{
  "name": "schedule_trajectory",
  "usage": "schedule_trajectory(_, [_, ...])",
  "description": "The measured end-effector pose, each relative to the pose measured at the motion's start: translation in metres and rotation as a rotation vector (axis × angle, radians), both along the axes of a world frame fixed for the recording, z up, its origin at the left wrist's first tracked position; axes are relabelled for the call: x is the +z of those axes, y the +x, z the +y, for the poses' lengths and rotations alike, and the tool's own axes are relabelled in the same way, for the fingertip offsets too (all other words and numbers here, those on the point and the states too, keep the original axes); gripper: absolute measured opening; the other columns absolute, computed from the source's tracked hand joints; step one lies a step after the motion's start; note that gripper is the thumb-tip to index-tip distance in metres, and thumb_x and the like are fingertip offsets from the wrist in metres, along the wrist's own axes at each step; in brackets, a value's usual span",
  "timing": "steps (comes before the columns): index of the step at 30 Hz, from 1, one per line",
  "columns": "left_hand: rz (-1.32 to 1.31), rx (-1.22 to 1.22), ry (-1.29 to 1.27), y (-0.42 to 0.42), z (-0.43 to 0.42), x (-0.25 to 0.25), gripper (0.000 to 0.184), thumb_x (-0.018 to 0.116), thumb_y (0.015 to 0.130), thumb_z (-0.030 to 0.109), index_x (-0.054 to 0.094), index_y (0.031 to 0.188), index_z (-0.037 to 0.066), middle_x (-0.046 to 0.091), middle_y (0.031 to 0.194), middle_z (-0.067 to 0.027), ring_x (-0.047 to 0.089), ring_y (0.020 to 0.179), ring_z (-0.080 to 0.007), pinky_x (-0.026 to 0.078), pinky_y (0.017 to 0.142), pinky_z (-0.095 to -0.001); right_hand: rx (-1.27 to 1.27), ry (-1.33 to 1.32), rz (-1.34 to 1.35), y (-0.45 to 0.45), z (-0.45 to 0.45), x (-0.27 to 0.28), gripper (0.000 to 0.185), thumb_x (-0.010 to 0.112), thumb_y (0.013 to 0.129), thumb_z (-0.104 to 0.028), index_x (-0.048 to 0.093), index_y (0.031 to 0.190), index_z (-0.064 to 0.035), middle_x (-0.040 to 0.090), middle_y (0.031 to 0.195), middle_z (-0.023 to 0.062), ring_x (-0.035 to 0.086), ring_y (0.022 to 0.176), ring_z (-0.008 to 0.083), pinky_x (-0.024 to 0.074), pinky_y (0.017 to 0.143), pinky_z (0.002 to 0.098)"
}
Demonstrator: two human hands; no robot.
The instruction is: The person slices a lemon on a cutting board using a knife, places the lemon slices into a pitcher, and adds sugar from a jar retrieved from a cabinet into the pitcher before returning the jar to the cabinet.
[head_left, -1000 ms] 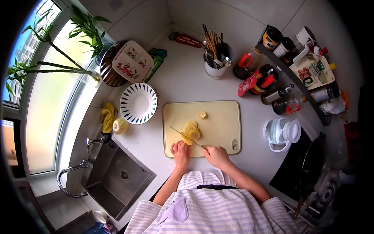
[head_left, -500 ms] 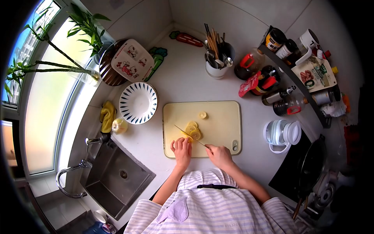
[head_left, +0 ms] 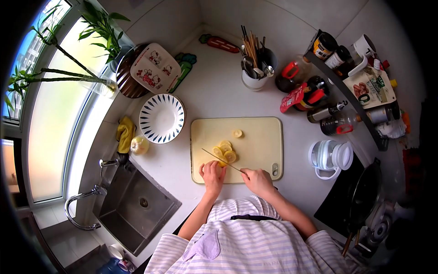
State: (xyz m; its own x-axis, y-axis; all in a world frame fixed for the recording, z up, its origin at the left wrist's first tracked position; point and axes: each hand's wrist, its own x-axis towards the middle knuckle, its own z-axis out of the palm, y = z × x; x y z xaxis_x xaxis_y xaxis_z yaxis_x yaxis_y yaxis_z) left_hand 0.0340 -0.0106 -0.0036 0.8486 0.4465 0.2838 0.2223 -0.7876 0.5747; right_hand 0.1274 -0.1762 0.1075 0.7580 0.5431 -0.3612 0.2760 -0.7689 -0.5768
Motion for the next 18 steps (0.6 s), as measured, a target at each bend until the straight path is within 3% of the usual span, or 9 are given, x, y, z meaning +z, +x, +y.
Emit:
schedule_trajectory(5, [-0.009,-0.006,0.011,-0.008,0.004,0.005,0.041,0.076,0.08,0.015,0.056,0.115,0.006,0.062,0.111,-0.0082,0.058,0.103,-0.0255,0.033,0.103,-0.0433,0.046,-0.012,0.037,-0.002,-0.003,-0.004,0.023,0.06,0.091,-0.027,0.072,0.104,-0.0126,0.069,0.076,0.0168,0.068,0.072,0.0363,0.0548,0.066,0.0452])
schedule_trajectory(13, [-0.109,0.019,-0.138,-0.005,0.0,0.0,0.027,0.071,0.08,-0.001,0.064,0.105,0.003,0.062,0.109,-0.0123,0.058,0.1,-0.0327,0.048,0.086,-0.0406,0.043,-0.081,0.051,-0.004,0.003,-0.008,0.023,0.059,0.091,-0.026,0.072,0.102,-0.0117,0.068,0.075,0.0176,0.067,0.071,0.038,0.0546,0.066,0.0459])
schedule_trajectory(18, [-0.137,-0.034,-0.073,-0.005,0.002,-0.003,0.024,0.071,0.079,-0.001,0.065,0.102,0.003,0.063,0.104,-0.0132,0.059,0.097,-0.033,0.049,0.084,-0.0415,0.055,-0.038,0.046,-0.01,0.009,-0.002,0.022,0.059,0.091,-0.026,0.072,0.099,-0.0105,0.068,0.074,0.0178,0.067,0.069,0.0382,0.054,0.065,0.0471])
